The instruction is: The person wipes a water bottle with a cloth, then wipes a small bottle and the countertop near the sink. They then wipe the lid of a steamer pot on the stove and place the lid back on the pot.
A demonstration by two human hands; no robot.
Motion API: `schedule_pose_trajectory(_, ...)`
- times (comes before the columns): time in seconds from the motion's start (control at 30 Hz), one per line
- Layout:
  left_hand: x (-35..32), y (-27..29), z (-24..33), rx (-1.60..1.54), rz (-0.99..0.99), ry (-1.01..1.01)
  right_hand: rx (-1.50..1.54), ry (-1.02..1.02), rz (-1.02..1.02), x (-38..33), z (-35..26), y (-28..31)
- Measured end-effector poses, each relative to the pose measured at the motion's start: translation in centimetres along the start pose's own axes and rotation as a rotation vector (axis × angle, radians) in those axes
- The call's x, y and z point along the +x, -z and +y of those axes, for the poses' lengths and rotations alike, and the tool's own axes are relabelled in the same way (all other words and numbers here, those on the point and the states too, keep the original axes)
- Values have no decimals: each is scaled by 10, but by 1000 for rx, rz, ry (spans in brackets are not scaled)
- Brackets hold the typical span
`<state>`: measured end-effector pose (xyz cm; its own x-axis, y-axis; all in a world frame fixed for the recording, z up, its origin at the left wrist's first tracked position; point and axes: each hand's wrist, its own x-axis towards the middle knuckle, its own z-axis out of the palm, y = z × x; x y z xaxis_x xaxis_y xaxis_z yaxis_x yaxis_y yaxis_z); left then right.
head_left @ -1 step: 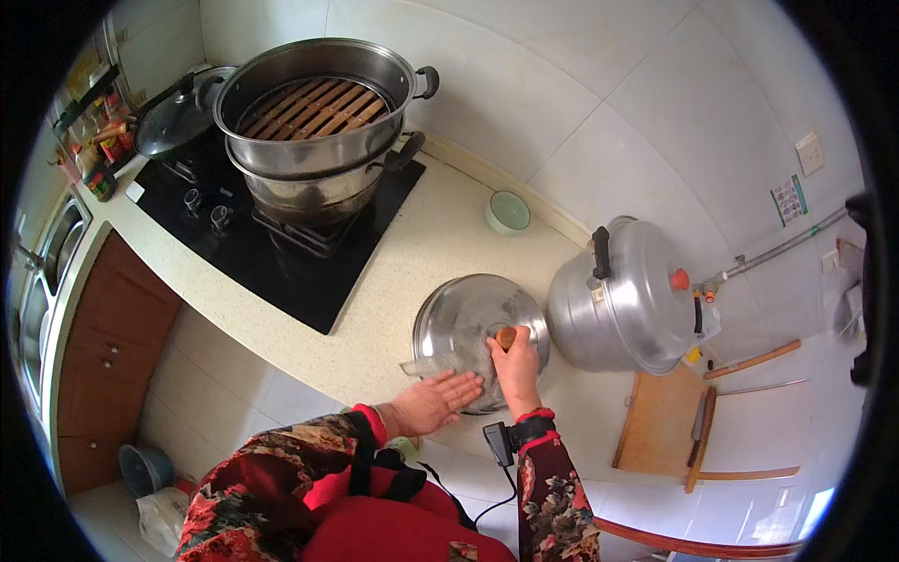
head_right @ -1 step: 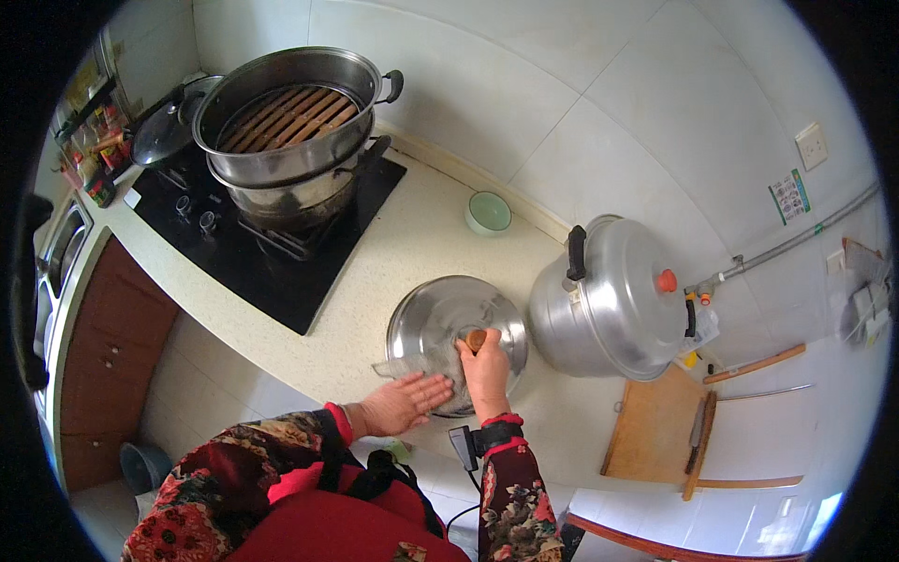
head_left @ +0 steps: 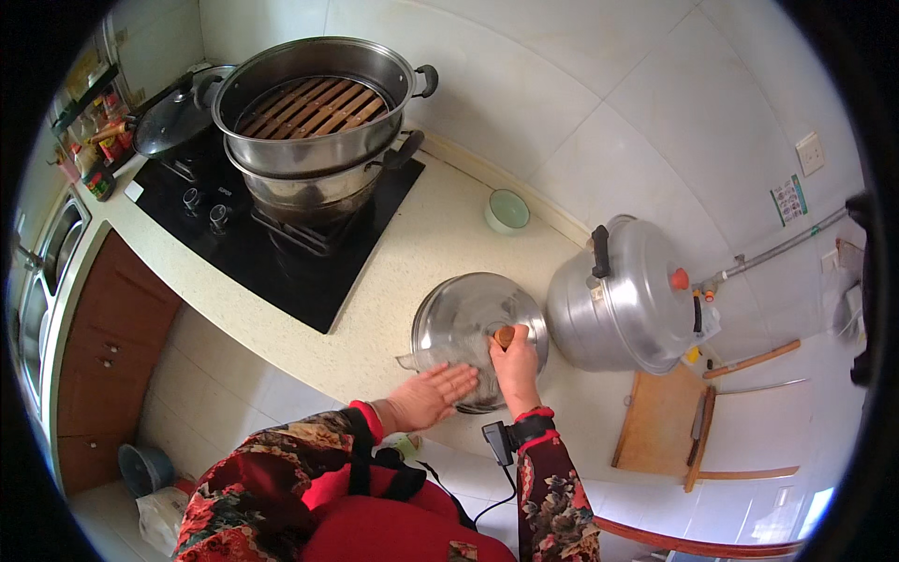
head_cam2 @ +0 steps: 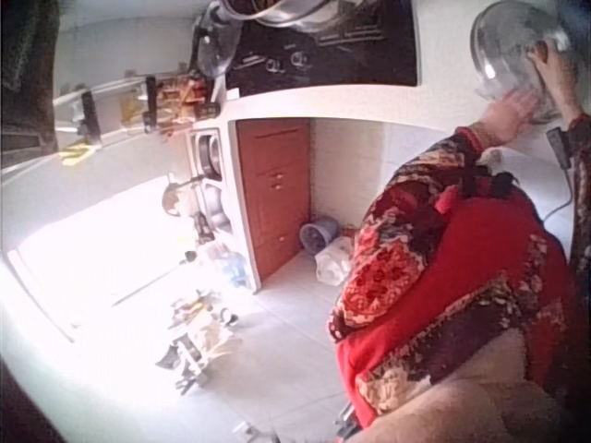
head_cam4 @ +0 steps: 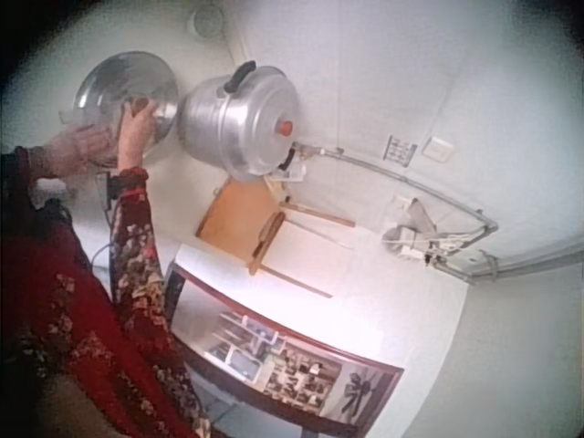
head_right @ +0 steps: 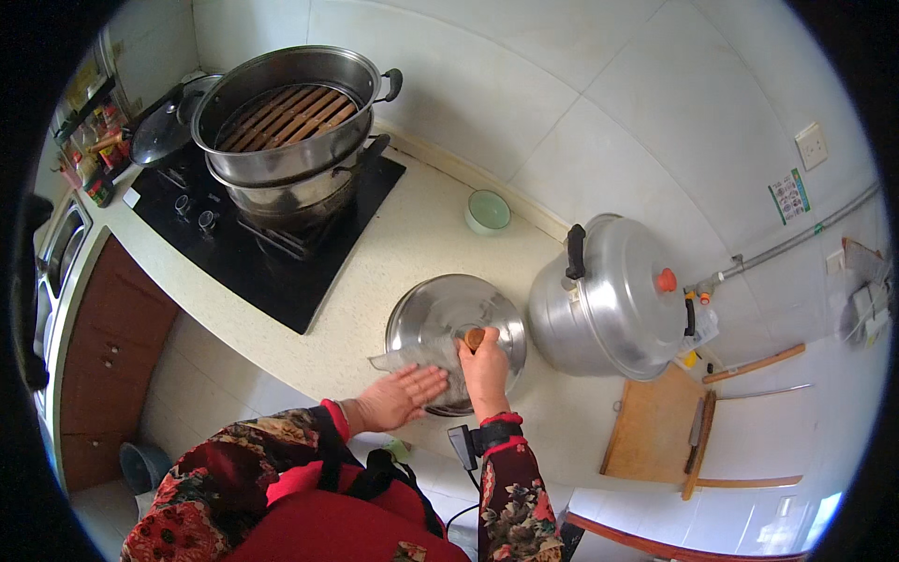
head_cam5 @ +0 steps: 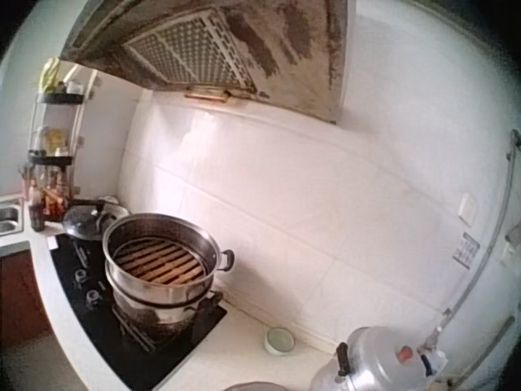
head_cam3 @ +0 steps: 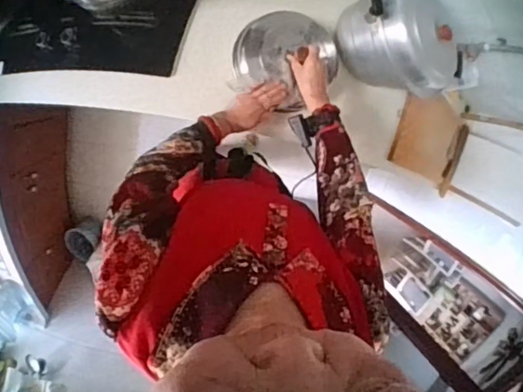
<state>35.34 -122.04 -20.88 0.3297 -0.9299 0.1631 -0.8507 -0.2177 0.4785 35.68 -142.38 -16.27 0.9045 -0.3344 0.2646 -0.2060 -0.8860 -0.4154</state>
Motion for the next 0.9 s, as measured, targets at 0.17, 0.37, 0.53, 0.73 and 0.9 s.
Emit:
schedule_pose_trajectory(0.17, -5, 34, -34, 123, 90, 191, -198, 127, -88, 6, -7, 15)
schedule_pose_trajectory(0.37, 12, 44, -62, 190, 159, 265, -185, 0, -71, 8, -10, 7)
schedule_pose_trajectory(0.53, 30, 58, -83, 168, 169, 335, -72, -96, -44, 15, -31, -3)
schedule_pose_trajectory(0.73, 23, 46, -44, 101, 153, 293, 53, 94, -121, 15, -1, 2)
schedule_pose_trajectory(0.9, 9, 20, 6, 126, -15, 145, 8, 90, -122, 9, -7, 3)
